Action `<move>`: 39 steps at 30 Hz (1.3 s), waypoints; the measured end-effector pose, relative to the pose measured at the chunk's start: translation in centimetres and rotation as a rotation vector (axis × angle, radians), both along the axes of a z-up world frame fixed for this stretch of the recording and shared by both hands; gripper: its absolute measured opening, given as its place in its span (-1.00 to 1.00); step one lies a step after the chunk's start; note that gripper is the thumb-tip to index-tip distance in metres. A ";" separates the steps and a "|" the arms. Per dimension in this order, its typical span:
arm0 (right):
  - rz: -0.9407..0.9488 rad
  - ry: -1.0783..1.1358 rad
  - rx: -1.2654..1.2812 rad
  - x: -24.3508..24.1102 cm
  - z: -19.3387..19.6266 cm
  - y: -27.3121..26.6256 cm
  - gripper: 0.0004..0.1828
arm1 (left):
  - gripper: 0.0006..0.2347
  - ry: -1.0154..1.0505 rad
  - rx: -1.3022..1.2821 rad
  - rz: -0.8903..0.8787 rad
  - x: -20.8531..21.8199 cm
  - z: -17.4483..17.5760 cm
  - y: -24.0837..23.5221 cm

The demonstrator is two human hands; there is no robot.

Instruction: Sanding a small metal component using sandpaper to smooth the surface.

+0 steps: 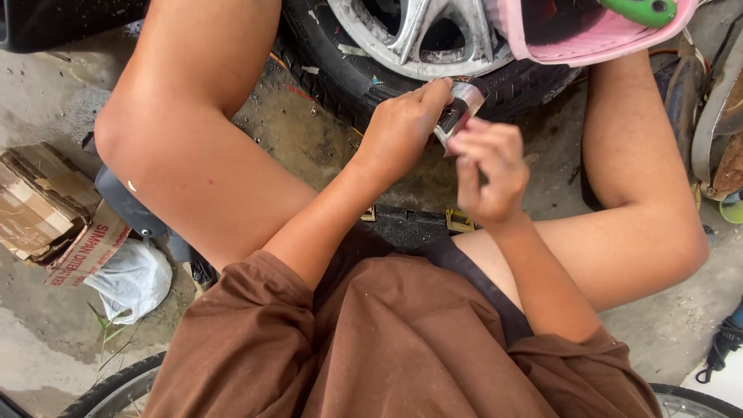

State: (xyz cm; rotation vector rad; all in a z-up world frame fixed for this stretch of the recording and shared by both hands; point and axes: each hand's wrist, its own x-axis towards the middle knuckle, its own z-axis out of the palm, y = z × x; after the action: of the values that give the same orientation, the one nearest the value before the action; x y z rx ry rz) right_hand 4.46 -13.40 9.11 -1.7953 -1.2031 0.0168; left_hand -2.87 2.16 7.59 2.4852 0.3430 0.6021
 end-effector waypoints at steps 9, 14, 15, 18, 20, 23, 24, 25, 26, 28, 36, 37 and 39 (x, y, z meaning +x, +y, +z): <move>-0.004 -0.059 -0.051 2.3 -0.8 -0.3 -0.71 | -0.94 0.028 0.070 0.059 -0.2 -0.9 -1.0; 0.033 -0.046 -0.131 0.3 1.6 0.1 -0.84 | -0.85 0.046 -0.089 0.026 -0.6 -1.9 -1.2; 0.030 -0.075 -0.194 0.9 1.7 0.3 -0.86 | -0.72 0.054 -0.267 -0.042 -0.5 -2.0 -0.9; 0.017 -0.028 -0.254 0.6 3.2 0.6 -0.82 | -0.69 0.069 -0.144 0.004 0.1 -3.2 -1.9; 0.091 -0.019 -0.237 0.5 3.2 0.5 -0.85 | -0.74 0.049 -0.212 0.004 -0.4 -2.3 -1.3; 0.072 -0.032 -0.241 1.2 2.9 0.6 -0.85 | -0.77 0.006 -0.215 0.003 -0.3 -1.8 -1.5; 0.007 -0.022 -0.268 1.9 2.6 1.0 -0.81 | -0.76 0.016 -0.159 0.030 0.1 -1.8 -1.4; 0.008 -0.028 -0.264 1.3 2.6 0.9 -0.81 | -0.76 0.010 -0.155 0.031 -0.1 -1.6 -0.8; 0.045 -0.054 -0.251 0.6 2.6 0.7 -0.84 | -0.76 0.020 -0.227 0.006 -0.2 -1.5 -0.4; 0.071 -0.043 -0.268 -0.1 2.4 -0.1 -0.86 | -0.75 0.066 -0.329 -0.033 -1.3 -1.6 -1.2; 0.043 -0.056 -0.252 1.0 2.6 0.4 -0.84 | -0.67 0.051 -0.212 -0.012 -0.8 -2.9 -1.6; 0.036 -0.077 -0.244 1.0 2.9 0.5 -0.84 | -0.67 0.030 -0.203 -0.019 -0.3 -2.9 -1.7; 0.010 -0.022 -0.283 0.3 3.4 0.6 -0.80 | -0.73 0.054 -0.108 0.038 -0.2 -2.9 -2.1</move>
State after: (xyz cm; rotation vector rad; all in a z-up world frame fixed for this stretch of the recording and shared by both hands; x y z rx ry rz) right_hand 4.74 -12.81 12.52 -2.0378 -1.2753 0.1813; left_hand -3.05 0.06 4.69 2.3997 0.4333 0.5186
